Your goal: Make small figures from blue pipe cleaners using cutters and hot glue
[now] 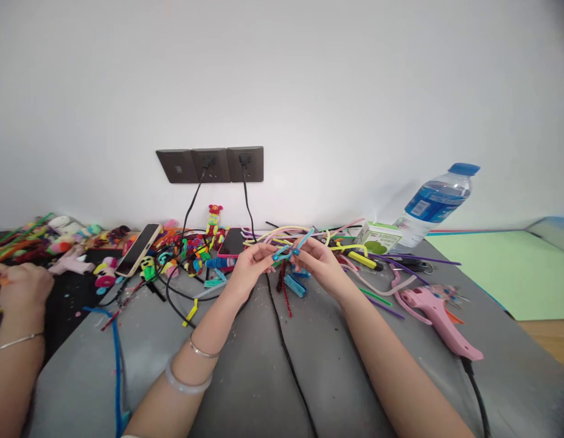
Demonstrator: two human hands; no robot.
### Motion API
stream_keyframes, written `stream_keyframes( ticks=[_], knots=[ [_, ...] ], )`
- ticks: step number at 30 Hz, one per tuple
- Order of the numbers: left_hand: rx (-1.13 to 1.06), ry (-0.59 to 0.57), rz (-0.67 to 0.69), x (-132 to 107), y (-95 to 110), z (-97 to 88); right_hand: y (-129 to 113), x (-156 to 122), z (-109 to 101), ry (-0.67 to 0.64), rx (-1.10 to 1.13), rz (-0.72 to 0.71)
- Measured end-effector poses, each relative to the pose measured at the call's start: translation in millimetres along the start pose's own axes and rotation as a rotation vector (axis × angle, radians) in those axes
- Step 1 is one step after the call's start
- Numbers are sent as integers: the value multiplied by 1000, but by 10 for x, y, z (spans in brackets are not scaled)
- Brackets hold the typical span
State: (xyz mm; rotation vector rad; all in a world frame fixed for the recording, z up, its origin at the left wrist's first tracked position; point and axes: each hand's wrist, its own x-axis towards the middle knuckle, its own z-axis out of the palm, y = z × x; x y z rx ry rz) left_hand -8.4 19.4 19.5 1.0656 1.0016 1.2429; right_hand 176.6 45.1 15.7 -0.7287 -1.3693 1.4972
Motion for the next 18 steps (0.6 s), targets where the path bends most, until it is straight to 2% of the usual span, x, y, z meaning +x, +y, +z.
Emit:
stream_keyframes(
  ticks=[7,11,18],
  knots=[
    [210,-129,49,9,-32,-3,-15,-4,-12,-15,9,-26],
    [292,-129,90,13,-41,-14,-12,6,-13,-13,22,-16],
    [537,-9,409,-18,-45,6,25,13,-18,19,77,33]
  ],
)
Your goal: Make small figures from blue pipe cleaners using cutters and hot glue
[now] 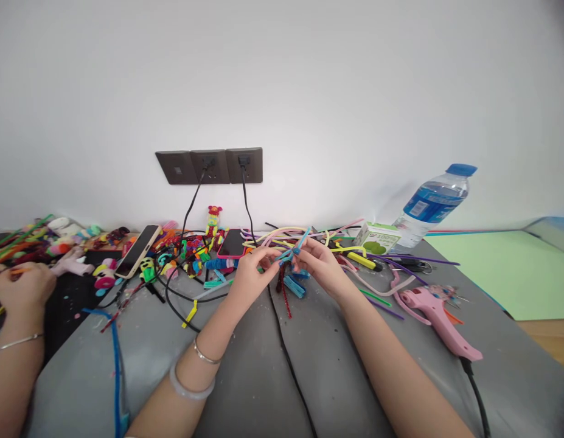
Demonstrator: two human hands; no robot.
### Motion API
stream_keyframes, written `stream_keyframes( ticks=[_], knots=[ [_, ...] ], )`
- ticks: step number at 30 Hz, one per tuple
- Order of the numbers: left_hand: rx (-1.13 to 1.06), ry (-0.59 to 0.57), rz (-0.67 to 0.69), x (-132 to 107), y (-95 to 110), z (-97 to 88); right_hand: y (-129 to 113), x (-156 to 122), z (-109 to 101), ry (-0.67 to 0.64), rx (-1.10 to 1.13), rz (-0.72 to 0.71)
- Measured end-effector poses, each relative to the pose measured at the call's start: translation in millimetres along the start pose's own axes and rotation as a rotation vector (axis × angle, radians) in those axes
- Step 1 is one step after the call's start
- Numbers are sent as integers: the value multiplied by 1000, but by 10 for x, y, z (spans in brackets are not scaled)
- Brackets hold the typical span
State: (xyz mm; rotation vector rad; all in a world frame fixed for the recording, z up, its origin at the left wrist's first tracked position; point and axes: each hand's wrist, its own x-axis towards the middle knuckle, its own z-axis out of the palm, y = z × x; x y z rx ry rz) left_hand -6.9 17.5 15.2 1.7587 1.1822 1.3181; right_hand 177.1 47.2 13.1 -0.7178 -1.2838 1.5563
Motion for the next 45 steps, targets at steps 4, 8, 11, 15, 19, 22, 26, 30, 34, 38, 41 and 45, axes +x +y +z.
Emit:
stream_keyframes(
  ticks=[4,8,11,15,19,22,26,30,34,38,41,45],
  knots=[
    [107,39,126,-6,-6,-5,-11,-9,11,-12,5,22],
    [166,60,238,-2,-32,-25,-10,-8,11,-31,-7,45],
    [209,84,303,-4,-59,-40,-2,-9,7,-40,-19,72],
    [243,121,344,-10,-79,-57,-23,-21,17,-21,1,105],
    [223,119,290,-8,-50,-71,-63,-30,30,-18,16,111],
    [196,118,253,-4,-22,-78,-71,-29,32,-14,17,106],
    [162,139,255,-9,-9,-76,-63,-26,32,-6,25,92],
    [108,192,229,-20,17,-71,-71,-33,46,-15,58,87],
    [43,207,187,-18,72,-79,-84,-41,64,-22,89,97],
    [-137,191,54,-8,100,-47,-73,-42,88,-15,132,119],
    [-384,196,-76,-10,88,38,-57,-44,120,-11,149,110],
    [-676,143,-249,-27,99,168,-31,-49,170,-15,93,40]
  ],
)
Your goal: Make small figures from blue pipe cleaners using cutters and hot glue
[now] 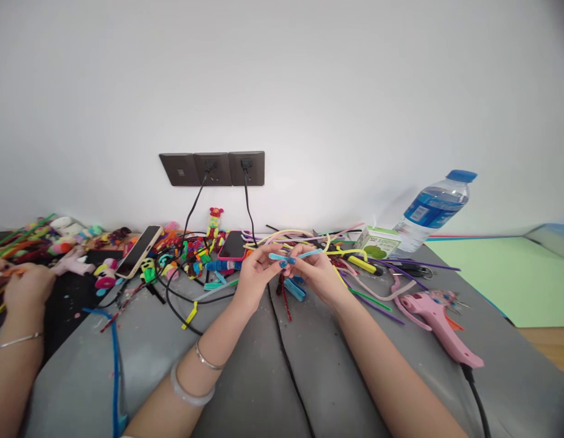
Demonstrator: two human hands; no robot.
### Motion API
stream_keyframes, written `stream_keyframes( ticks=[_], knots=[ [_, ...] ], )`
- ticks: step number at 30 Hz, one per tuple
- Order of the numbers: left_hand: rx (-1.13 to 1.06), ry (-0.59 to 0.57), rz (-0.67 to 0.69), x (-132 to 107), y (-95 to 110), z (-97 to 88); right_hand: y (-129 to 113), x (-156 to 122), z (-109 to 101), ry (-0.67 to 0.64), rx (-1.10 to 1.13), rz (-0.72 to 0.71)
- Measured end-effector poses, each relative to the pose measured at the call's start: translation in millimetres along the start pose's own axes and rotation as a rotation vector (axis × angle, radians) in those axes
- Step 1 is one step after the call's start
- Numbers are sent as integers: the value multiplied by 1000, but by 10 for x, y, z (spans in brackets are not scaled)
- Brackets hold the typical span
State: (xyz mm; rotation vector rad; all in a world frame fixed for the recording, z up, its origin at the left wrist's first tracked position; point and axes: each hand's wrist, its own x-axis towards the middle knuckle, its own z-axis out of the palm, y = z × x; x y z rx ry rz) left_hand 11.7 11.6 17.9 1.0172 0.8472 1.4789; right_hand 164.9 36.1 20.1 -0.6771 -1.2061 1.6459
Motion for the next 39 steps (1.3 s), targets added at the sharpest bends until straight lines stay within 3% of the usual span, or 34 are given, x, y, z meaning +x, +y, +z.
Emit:
stream_keyframes(
  ticks=[5,13,21,32,39],
  knots=[
    [-157,0,-165,-29,33,71,48,8,30,49,-96,-97],
    [-118,-12,-123,-4,37,25,39,5,75,27,-37,-48],
    [-123,68,-47,13,12,8,9,-9,91,63,-181,-156],
    [-201,117,-145,21,-14,-11,-33,-27,80,60,-455,-407],
    [-208,135,-221,14,-11,-6,-51,-28,54,59,-497,-418]
  ],
)
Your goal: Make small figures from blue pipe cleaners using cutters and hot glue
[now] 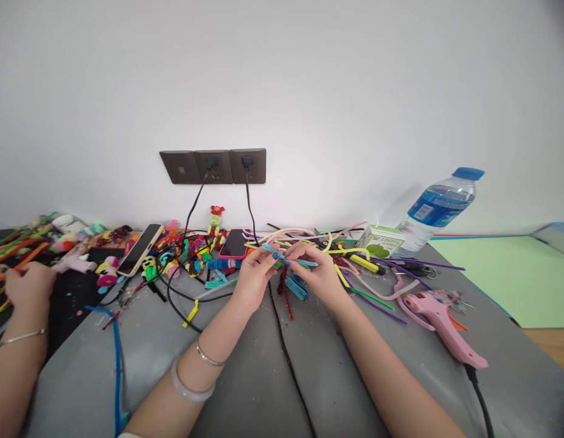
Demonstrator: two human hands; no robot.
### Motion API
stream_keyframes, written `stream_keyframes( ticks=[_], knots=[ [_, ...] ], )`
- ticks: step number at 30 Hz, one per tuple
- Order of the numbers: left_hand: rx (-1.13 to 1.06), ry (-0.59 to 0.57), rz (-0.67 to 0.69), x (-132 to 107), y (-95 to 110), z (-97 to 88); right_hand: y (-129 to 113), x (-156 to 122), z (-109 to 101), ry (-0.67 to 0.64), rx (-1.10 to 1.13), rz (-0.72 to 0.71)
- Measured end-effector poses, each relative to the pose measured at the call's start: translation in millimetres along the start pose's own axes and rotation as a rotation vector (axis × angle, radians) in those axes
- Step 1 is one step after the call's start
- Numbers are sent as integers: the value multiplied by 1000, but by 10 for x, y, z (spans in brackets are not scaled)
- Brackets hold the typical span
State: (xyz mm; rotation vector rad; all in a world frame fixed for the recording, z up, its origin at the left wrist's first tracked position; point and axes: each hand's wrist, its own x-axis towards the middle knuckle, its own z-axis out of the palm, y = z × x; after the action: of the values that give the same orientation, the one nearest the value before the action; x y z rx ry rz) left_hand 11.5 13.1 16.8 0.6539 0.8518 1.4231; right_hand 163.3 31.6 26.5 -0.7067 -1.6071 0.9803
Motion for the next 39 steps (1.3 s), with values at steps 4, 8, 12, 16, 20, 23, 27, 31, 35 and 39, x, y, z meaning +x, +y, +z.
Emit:
stream_keyframes(
  ticks=[4,8,12,16,20,23,27,31,35,39],
  knots=[
    [-2,3,-36,-18,17,24,3,9,-63,-46,-34,9],
    [-6,-5,-86,-22,18,37,4,13,-101,-67,-50,13],
    [-26,1,-100,-9,14,28,-15,13,-101,-92,-44,5],
    [-24,12,-95,-1,9,18,-20,14,-103,-99,-31,-15],
    [-16,39,-88,-2,0,22,4,14,-117,-110,-38,-36],
    [-4,43,-88,-4,4,25,24,13,-128,-123,-55,-52],
    [37,21,-83,-11,38,22,22,14,-156,-144,-66,-44],
    [156,-49,-68,-5,79,6,-28,26,-221,-159,-91,0],
    [281,-118,-36,1,113,-3,-75,38,-303,-191,-81,72],
    [326,-140,-29,-3,135,5,-71,42,-367,-220,-43,122]
  ],
)
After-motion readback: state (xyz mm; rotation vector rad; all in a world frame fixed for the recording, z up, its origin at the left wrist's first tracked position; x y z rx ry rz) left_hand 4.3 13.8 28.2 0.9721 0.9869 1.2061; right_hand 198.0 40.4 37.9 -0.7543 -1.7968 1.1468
